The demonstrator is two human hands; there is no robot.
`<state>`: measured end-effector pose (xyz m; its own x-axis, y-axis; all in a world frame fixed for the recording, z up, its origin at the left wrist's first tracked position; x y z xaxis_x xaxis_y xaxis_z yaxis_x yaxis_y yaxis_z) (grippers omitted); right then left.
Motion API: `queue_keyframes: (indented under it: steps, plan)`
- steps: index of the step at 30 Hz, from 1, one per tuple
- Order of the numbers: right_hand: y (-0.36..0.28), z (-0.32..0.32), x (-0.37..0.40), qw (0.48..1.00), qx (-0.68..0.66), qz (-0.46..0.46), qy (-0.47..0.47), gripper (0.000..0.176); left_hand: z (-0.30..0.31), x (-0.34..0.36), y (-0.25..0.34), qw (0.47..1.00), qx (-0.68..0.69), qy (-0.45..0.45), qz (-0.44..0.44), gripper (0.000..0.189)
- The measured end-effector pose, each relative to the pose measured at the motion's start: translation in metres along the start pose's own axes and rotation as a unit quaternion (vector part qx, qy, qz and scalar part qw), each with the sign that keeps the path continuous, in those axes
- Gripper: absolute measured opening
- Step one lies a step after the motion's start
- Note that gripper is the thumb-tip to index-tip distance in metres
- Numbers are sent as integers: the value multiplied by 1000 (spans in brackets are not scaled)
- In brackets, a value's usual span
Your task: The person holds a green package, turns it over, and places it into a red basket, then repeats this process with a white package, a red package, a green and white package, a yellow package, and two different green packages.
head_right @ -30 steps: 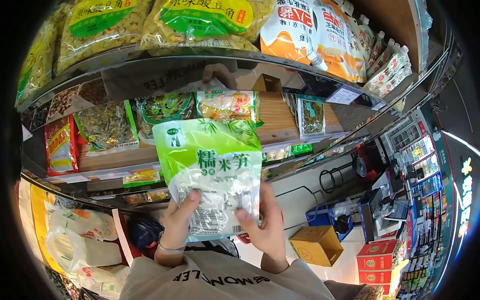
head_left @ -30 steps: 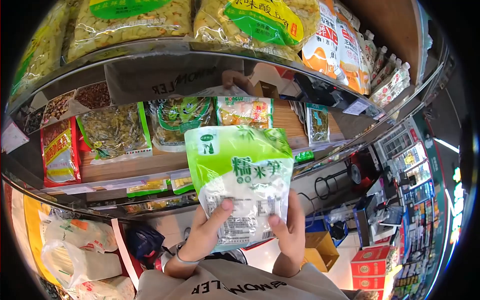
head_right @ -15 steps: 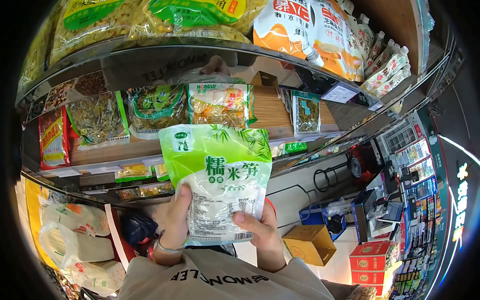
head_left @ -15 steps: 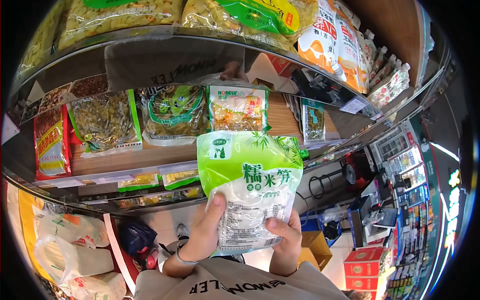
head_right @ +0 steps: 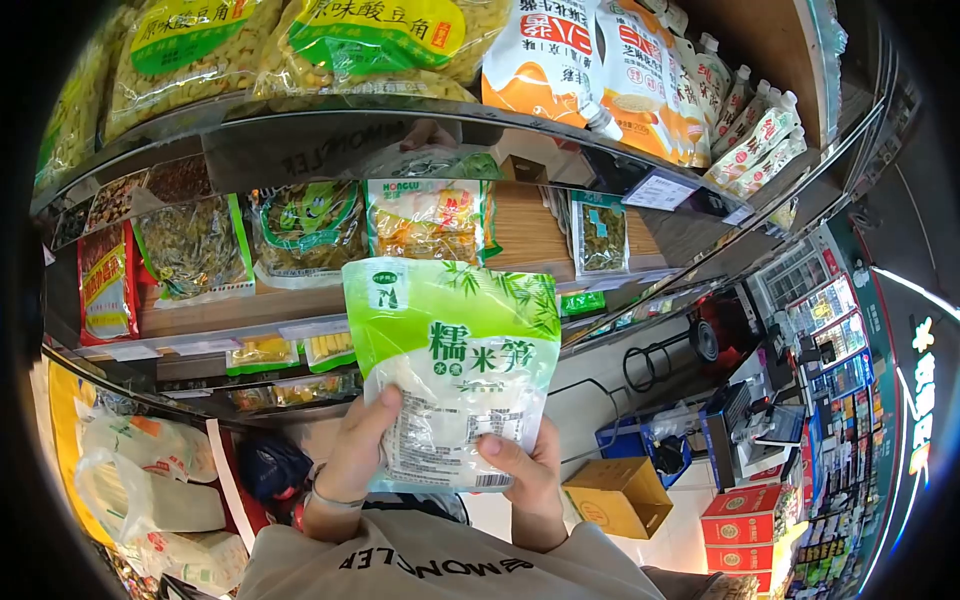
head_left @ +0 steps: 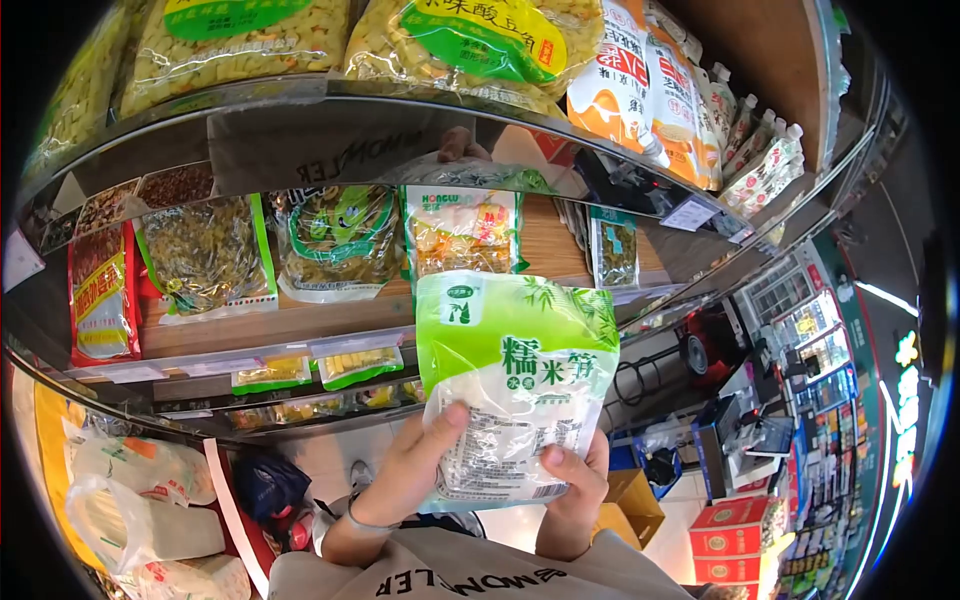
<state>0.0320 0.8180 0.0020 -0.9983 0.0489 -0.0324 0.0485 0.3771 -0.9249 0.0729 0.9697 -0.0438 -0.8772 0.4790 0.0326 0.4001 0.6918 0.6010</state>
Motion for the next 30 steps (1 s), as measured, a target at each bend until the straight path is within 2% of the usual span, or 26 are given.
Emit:
queue_keyframes:
  steps: [2,3,5,6,7,8,9,10,11,12,13,14,15,16,17,18,19,20,21,22,24,25,26,27,28,30]
  plan:
    - [-5,0,-1,999,3,46,20,48,0,4,7,977,-200,-54,-54,49]
    - [-5,-1,0,999,2,45,22,48,-7,3,8,977,-200,-54,-52,49]
    - [-9,0,1,994,25,89,57,47,-22,6,25,942,-258,31,-213,51]
    - [-10,-1,2,994,25,88,58,47,-22,8,25,942,-258,31,-212,51]
    - [-12,-2,5,989,90,94,72,47,-23,12,29,857,-444,64,-253,58]
    - [-14,-3,7,979,155,99,85,47,-26,16,31,735,-610,95,-282,66]
    - [-11,-7,7,970,186,133,82,48,-30,17,27,681,-685,24,-259,81]
    - [-3,-5,5,970,186,131,80,48,-31,16,24,682,-684,26,-258,81]
    - [0,-6,3,941,265,206,41,44,-36,13,19,780,-559,-28,-279,87]
    - [1,-10,4,898,340,278,3,40,-40,9,13,856,-418,-81,-292,92]
    - [2,-12,3,880,399,253,-48,43,-40,7,5,882,-365,-51,-294,93]
    - [-2,-18,3,880,399,252,-49,43,-38,11,-4,882,-366,-50,-293,93]
    - [-4,-29,1,878,440,166,-92,42,-29,12,-18,955,-197,-43,-218,82]
    - [-1,-37,-2,866,476,79,-134,42,-23,11,-31,990,-20,-35,-134,71]
    - [-2,-43,-8,862,458,171,-133,39,-16,8,-32,990,-19,-35,-133,71]
    - [0,-37,-8,862,459,170,-134,39,-2,3,-37,996,76,-5,-39,63]
    - [2,-26,-6,904,371,172,-122,38,4,-1,-41,984,169,25,55,55]
    - [5,-16,-5,938,279,173,-109,37,-1,-3,-35,984,168,25,55,55]
    - [-1,-9,-5,895,325,306,-21,34,-7,-6,-22,993,106,53,-2,51]
    - [-5,-6,-6,894,325,308,-19,34,-10,-7,-13,994,43,80,-58,48]
    - [-27,-13,-8,818,488,290,86,30,-8,-5,-12,993,2,78,-86,49]
    - [-21,-14,-9,853,463,221,99,30,-8,-4,-10,992,-18,73,-98,49]
    - [-20,-8,-7,853,462,221,101,30,-9,-3,-8,991,-38,69,-111,49]
    - [-8,0,-10,923,361,133,-3,32,-9,-2,-9,991,-40,69,-111,49]
    - [3,1,-11,962,248,41,-109,34,-8,-1,-10,986,-54,69,-140,48]
    - [3,-2,-8,973,201,10,-110,37,-6,1,-13,981,-70,72,-167,48]
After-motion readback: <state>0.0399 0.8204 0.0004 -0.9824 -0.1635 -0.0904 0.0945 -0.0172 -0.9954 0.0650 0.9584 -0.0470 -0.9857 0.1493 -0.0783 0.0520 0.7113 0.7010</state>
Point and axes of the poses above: each hand's wrist, its own x-axis away from the middle knuckle, its own z-axis out of the back of the hand, y = z × x, the point moved 4 cm from there along -x, towards the middle knuckle, and after that the axes turned 3 degrees about -y, right-handed, at the moved point
